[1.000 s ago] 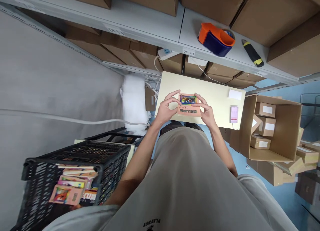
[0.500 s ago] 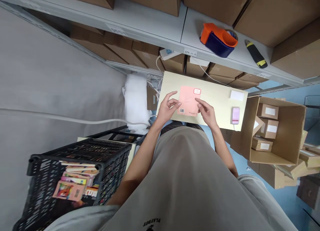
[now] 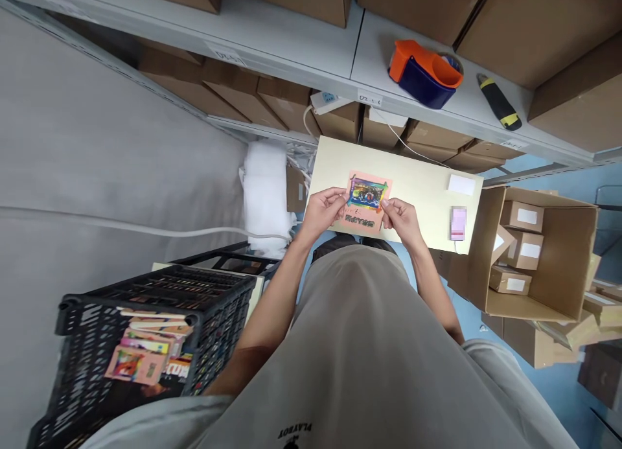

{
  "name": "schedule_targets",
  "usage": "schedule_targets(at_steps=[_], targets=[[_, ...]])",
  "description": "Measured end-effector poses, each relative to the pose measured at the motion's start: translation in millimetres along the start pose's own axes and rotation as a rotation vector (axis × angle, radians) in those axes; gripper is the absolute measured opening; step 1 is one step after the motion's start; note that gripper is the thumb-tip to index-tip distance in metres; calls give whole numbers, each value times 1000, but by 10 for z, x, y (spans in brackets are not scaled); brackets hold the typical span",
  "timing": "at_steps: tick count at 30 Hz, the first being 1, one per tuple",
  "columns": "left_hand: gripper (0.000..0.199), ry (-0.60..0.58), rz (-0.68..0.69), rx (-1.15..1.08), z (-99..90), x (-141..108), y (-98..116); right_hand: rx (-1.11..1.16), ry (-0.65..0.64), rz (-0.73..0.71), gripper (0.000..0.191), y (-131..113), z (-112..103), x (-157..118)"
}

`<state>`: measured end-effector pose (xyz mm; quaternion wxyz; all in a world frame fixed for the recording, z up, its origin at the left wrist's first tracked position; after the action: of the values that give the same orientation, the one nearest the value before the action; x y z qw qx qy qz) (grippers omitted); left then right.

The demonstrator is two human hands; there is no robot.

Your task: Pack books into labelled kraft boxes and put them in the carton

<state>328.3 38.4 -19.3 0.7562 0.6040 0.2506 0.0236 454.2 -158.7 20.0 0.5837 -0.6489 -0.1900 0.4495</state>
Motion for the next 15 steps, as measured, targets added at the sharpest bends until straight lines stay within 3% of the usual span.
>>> schedule_targets(at_steps=[4,8,11,15], targets=[[58,53,149,132,5,-14,128,29,-9,13,69,26,-22,-7],[44,-26,333,405,105,-117,377,116,-52,84,76,172,-89,19],[34,-91,424,594,303,-214,491,125,-41,90,76,303,-91,61],[35,-177,446,745,700,-263,436,263,-43,117,84,429,37,112]])
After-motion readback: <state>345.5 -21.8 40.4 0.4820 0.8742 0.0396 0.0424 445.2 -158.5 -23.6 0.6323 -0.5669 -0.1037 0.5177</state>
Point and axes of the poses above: each hand's wrist, its own x-axis towards the middle knuckle, its own z-axis out of the palm, y = z × x, the point moved 3 cm from there along x, towards the middle knuckle, and after that the axes turned 11 degrees about -y, right-handed, at the moved point
